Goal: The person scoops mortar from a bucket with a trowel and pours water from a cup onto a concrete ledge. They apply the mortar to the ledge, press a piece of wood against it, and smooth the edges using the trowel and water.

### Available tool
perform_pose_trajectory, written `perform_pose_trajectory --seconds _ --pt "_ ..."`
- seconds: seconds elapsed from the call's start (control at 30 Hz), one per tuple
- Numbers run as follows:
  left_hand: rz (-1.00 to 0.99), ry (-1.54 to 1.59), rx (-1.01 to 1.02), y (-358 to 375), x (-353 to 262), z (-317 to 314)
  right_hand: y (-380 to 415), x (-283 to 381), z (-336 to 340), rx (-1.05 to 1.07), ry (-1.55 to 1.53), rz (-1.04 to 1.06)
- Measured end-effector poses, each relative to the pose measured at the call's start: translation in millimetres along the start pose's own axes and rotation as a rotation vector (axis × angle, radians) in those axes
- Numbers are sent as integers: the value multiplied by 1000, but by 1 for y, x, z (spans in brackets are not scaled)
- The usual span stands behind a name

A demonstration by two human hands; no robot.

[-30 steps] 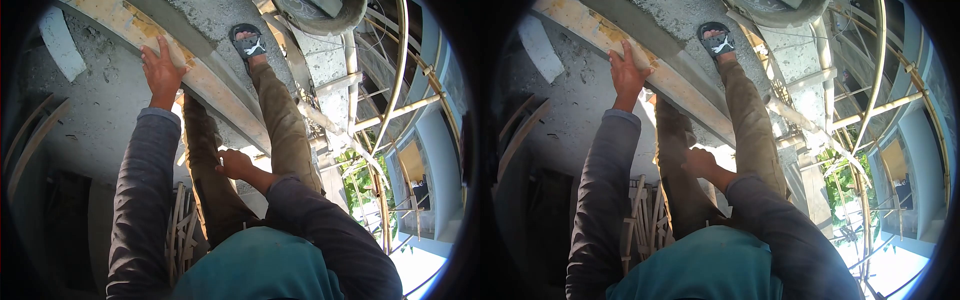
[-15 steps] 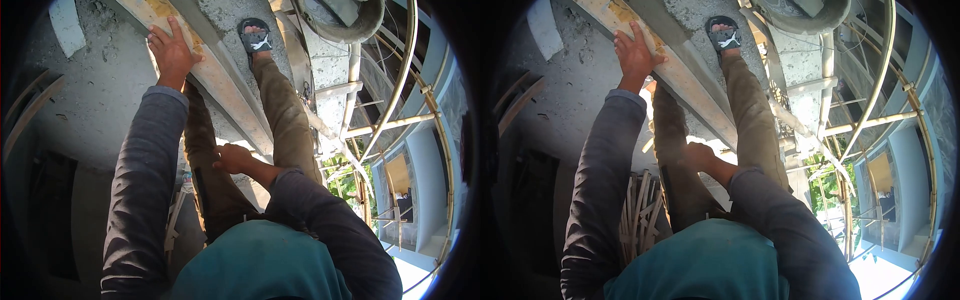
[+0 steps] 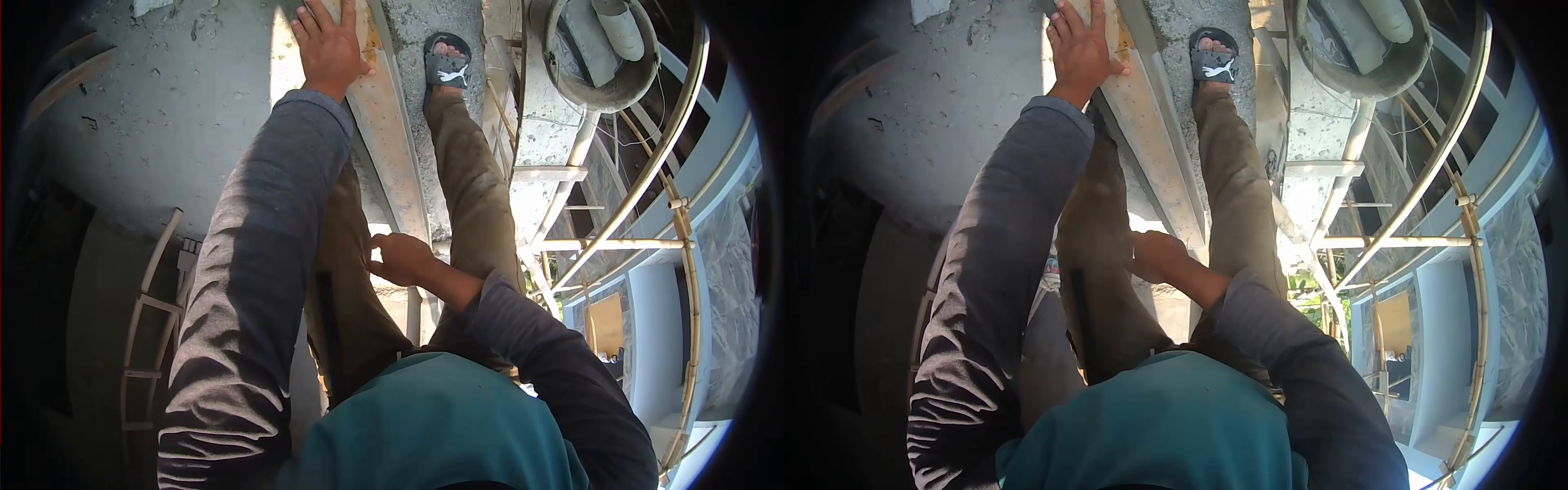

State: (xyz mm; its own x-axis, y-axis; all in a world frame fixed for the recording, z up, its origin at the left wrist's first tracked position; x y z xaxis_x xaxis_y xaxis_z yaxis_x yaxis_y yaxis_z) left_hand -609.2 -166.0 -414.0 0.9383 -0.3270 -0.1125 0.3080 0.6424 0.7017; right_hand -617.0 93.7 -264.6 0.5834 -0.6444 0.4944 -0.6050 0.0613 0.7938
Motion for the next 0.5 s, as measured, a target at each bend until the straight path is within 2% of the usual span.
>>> perform_pose_trajectory --seconds 0.1,0.2,0.27,0.33,0.37,0.4,0.47,0.5 --pt "-6 8 -6 1 0 -1 6 4 -3 20 -15 33" --pt "-34 31 -69 1 5 -7 7 -18 12 -190 -142 97" --pt "-48 27 -93 4 5 -4 16 -32 52 -331 -417 -47" --pt "-74 64 -137 8 8 -3 17 -56 79 -632 -845 24" --pt "-103 88 -173 11 10 -4 28 -61 94 -756 -996 -52" --pt "-149 149 -384 16 13 -12 41 -62 111 -847 -1024 -101" --pt "-251 118 -549 21 23 -38 47 -84 121 -1085 -907 -148" --pt "-234 211 -568 38 25 -48 49 -79 123 -1148 -887 -155"
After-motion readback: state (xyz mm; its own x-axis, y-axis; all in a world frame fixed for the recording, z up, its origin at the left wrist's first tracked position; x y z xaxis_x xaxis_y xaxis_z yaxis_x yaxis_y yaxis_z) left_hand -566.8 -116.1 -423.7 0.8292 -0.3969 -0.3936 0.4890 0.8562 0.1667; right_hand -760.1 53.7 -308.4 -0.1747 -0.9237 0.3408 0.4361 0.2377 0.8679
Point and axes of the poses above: each hand's wrist, its own y-axis away from the middle knuckle, its own z-axis out of the back of the hand, x = y × z, the point moved 3 cm from there along -y, towards the middle knuckle, and after that the axes turned 9 degrees about y, right-handed, at the moved point
